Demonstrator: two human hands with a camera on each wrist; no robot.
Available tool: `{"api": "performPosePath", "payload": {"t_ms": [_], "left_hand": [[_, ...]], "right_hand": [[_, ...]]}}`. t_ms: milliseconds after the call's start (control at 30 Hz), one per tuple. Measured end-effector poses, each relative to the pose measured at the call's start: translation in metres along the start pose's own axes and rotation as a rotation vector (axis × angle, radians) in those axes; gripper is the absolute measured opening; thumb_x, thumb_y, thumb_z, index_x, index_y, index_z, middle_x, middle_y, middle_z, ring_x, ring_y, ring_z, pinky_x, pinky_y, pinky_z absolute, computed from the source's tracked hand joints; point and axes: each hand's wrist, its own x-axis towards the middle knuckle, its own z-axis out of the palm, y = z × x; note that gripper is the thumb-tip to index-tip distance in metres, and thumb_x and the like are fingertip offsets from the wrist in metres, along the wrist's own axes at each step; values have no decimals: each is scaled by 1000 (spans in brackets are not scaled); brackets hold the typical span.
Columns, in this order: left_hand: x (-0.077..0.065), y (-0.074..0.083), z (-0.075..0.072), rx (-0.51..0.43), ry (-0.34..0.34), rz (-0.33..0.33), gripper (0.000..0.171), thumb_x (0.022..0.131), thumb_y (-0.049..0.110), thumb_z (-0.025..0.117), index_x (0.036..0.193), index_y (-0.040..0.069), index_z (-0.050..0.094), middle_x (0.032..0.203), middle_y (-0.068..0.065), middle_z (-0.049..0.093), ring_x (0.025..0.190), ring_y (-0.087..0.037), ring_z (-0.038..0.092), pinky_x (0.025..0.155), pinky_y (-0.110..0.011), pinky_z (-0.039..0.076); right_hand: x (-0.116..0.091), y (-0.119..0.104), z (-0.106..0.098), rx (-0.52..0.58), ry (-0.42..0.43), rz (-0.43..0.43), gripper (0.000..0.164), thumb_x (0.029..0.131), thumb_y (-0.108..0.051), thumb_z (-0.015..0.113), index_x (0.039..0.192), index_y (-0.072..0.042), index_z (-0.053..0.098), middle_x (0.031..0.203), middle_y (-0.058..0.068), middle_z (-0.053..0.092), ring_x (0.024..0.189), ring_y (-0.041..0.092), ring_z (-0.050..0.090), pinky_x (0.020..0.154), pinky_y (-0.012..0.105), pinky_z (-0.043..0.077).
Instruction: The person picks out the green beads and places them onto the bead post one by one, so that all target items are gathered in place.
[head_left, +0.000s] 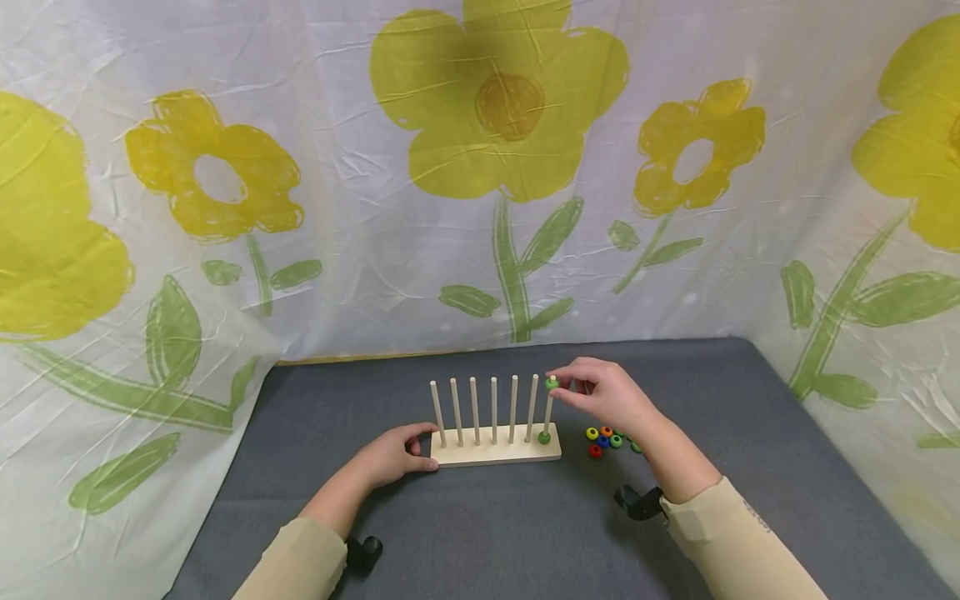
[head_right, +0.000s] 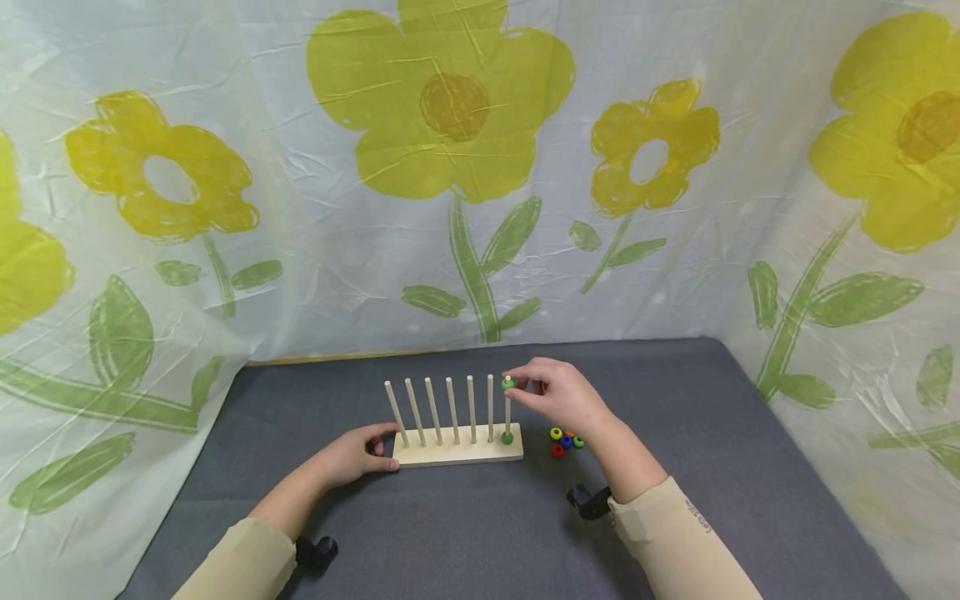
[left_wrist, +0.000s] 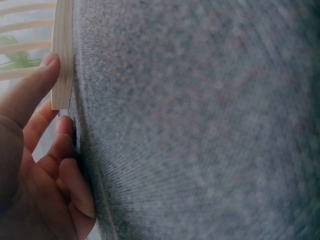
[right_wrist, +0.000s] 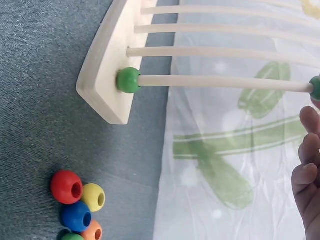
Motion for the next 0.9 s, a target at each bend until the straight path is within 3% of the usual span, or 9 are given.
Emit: {"api": "performPosePath", "payload": {"t_ms": [333,567,900], "left_hand": [[1,-1,0,3,8,-6,60,80,31,84,135,21,61,80,0,52,67,-16,45,62,-33,34],[2,-2,1,-4,5,-7,60,80,30,84,135,22,61,80,0,52,67,-16,45,62,-33,34],[1,2,1,-2,11,-24,60,80,30,84,134,21,61,81,0,52,68,-16,45,62,-33,34]], "right_hand": [[-1,7,8,42,-36,29,8,89,-23,76,95,-18,76,85,-11,63,67,10,49,61,27,43],[-5,14,14,63,-88,59,18,89,-21,77,107,-17,78,88,-12,64,67,9,49,61,27,44],[-8,26,26,68,-140,78,20,89,-25,76,107,-15,78,93,-10,66,70,9,50,63,28,45]]}}
